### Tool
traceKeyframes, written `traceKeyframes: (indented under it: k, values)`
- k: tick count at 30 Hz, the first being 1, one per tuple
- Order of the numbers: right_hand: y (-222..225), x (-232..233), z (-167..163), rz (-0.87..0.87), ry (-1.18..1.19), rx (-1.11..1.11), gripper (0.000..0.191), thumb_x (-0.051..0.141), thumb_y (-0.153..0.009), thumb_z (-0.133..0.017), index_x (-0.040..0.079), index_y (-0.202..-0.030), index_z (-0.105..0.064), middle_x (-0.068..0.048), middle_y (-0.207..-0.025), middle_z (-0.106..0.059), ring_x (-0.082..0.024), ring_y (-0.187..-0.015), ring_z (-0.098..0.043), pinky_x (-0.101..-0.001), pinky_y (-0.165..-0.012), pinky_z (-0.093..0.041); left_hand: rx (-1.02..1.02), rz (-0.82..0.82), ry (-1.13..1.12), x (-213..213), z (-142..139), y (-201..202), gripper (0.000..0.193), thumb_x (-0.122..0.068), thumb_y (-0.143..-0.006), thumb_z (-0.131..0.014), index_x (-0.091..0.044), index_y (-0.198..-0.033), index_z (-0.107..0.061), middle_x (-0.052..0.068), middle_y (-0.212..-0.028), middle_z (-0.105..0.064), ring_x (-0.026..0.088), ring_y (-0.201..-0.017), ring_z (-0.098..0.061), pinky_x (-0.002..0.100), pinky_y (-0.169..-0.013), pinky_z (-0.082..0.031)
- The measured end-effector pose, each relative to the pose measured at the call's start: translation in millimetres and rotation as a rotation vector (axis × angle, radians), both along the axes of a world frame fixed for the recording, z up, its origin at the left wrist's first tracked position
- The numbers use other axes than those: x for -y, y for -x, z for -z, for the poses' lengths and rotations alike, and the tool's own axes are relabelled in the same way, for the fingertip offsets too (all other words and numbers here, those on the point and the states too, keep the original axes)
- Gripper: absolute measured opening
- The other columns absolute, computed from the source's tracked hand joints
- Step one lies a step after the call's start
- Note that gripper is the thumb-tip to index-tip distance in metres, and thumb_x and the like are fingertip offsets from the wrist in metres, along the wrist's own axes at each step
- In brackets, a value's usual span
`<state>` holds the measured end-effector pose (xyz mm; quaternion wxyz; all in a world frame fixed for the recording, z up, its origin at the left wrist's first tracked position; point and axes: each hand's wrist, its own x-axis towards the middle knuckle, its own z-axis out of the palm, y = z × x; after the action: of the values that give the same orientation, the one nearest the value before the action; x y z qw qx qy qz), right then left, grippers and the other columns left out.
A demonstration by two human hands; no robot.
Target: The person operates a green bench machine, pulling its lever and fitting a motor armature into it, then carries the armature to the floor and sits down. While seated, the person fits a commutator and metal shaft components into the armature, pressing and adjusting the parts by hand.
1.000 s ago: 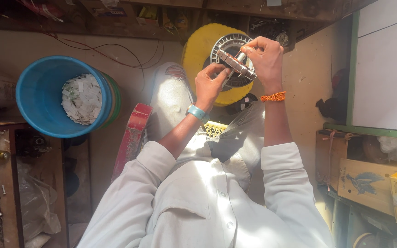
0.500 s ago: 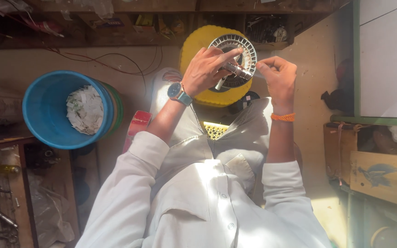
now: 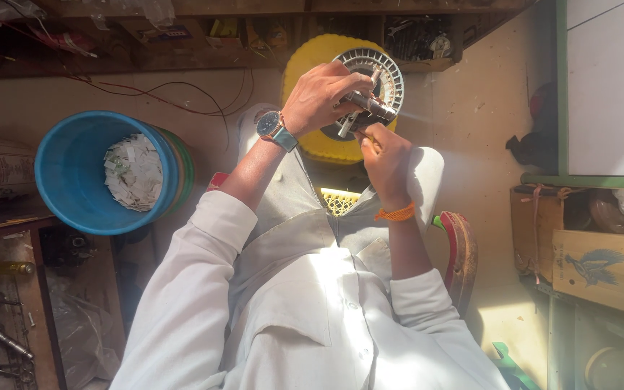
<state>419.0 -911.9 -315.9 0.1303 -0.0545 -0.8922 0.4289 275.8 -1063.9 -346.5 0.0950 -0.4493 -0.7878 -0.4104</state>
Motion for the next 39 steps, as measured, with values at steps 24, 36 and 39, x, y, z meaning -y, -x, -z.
traceKeyframes:
  k: [24,36,39]
  values:
    - [87.6,-28.2,-53.0,-0.244,-0.146,-0.031,0.004,0.002,-0.092,-0.074,-0.002,-0.093,-0.072,-0.011,-0.078,-0.070,-0.016,-0.063,-0.064,-0.0308,-0.059,-0.048,0.809,-0.338,-0.650,-19.6,14.1,-75.1,0.013,-0.011,-0.092,-0.078,-0.001,-0.098,-0.075,0.002,-0.087,-0.077,0.006,-0.080,-0.069,0.024,-0.073,-0.055]
    - [80.2,-51.8,-26.1,-0.019,-0.034,0.078,0.009,0.008,-0.093,-0.077,0.000,-0.095,-0.074,-0.007,-0.077,-0.073,-0.004,-0.069,-0.066,-0.0229,-0.061,-0.050,0.679,-0.512,-0.462,-30.4,11.3,-70.7,0.017,-0.018,-0.092,-0.078,-0.006,-0.103,-0.071,0.003,-0.092,-0.077,0.015,-0.080,-0.075,0.030,-0.073,-0.058]
    - [65.3,-62.9,-22.2,0.099,-0.032,0.149,0.010,0.010,-0.095,-0.077,0.000,-0.096,-0.076,-0.006,-0.069,-0.063,-0.005,-0.061,-0.051,-0.0240,-0.056,-0.040,0.348,-0.528,-0.196,-14.7,3.4,-74.0,0.026,-0.021,-0.090,-0.081,-0.015,-0.112,-0.068,-0.001,-0.105,-0.074,0.018,-0.086,-0.069,0.033,-0.078,-0.054]
